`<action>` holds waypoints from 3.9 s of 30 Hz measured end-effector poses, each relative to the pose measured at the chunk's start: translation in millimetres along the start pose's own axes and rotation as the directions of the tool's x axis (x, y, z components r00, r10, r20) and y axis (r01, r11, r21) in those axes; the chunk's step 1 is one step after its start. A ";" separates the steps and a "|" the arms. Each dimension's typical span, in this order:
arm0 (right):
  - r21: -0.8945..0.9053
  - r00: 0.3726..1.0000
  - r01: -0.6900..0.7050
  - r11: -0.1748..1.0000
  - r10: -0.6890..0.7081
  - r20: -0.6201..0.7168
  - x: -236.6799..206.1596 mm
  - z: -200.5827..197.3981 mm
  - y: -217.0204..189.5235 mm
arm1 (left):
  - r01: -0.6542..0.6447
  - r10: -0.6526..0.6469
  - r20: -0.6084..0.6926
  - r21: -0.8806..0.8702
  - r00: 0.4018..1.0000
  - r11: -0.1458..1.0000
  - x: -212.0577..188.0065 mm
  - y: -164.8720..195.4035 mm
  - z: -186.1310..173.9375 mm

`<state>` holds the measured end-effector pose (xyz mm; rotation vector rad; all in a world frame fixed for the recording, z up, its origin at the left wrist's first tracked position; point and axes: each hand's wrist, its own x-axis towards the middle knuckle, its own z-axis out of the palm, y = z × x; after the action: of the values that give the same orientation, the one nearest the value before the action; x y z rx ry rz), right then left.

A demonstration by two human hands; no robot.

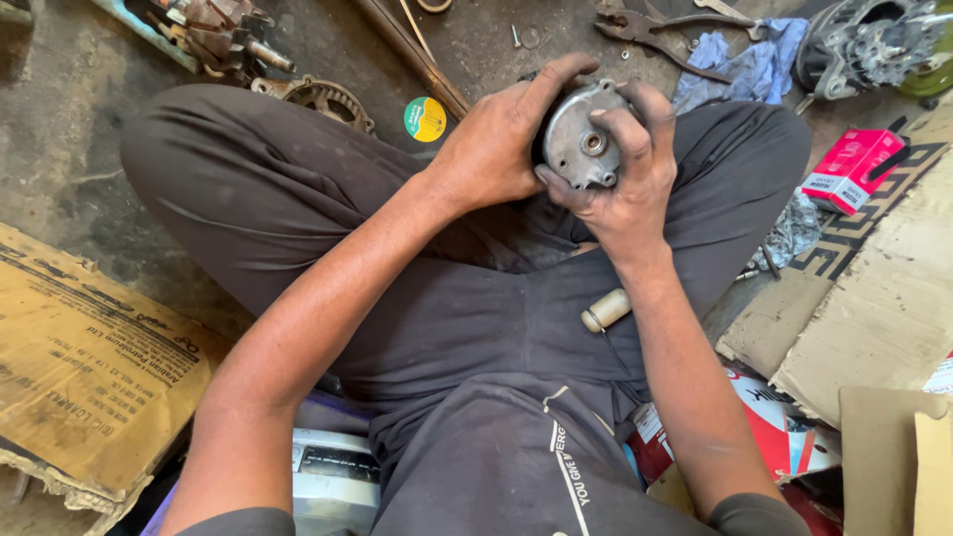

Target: The person sits on the floor and assembles a mechanical part by hand, using a wooden mallet to tap components into place. The person repeatedly aligns and secures the parts, occasionally adjusting the assembly with both hands.

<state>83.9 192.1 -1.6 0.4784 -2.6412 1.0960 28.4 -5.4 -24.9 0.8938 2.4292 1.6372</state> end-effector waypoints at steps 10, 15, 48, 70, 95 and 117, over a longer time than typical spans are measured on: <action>0.002 0.999 -0.039 0.999 0.039 -0.003 -0.1 1.1 -4.3 | -0.039 0.039 -0.035 0.012 0.999 0.999 -0.2 3.2 -0.2; -0.009 1.000 -0.026 1.000 0.026 0.001 -0.4 1.1 -0.2 | -0.025 0.027 -0.039 0.041 0.999 0.999 -1.0 3.4 1.2; 0.326 0.922 -0.328 0.887 0.376 -0.095 -39.0 -125.0 -76.4 | 0.075 -0.075 -0.004 0.025 0.997 0.997 -10.3 10.3 -6.3; -0.169 0.997 -0.012 0.986 0.024 0.073 24.8 -43.9 -67.2 | 0.056 -0.056 -0.012 -0.001 0.998 0.998 -9.1 9.3 -6.0; -0.214 0.967 0.253 0.943 -0.255 0.019 9.8 -22.9 -51.8 | -0.033 0.033 0.007 0.078 0.999 0.996 -3.9 17.1 -11.2; -0.210 0.974 -0.228 0.951 0.224 -0.043 37.1 -74.0 71.9 | 0.030 -0.031 0.009 0.060 0.999 0.998 -0.7 16.9 -8.7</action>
<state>29.1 285.4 16.1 0.1228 -2.8072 0.8519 32.8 -8.5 -6.6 0.8668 2.4847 1.5535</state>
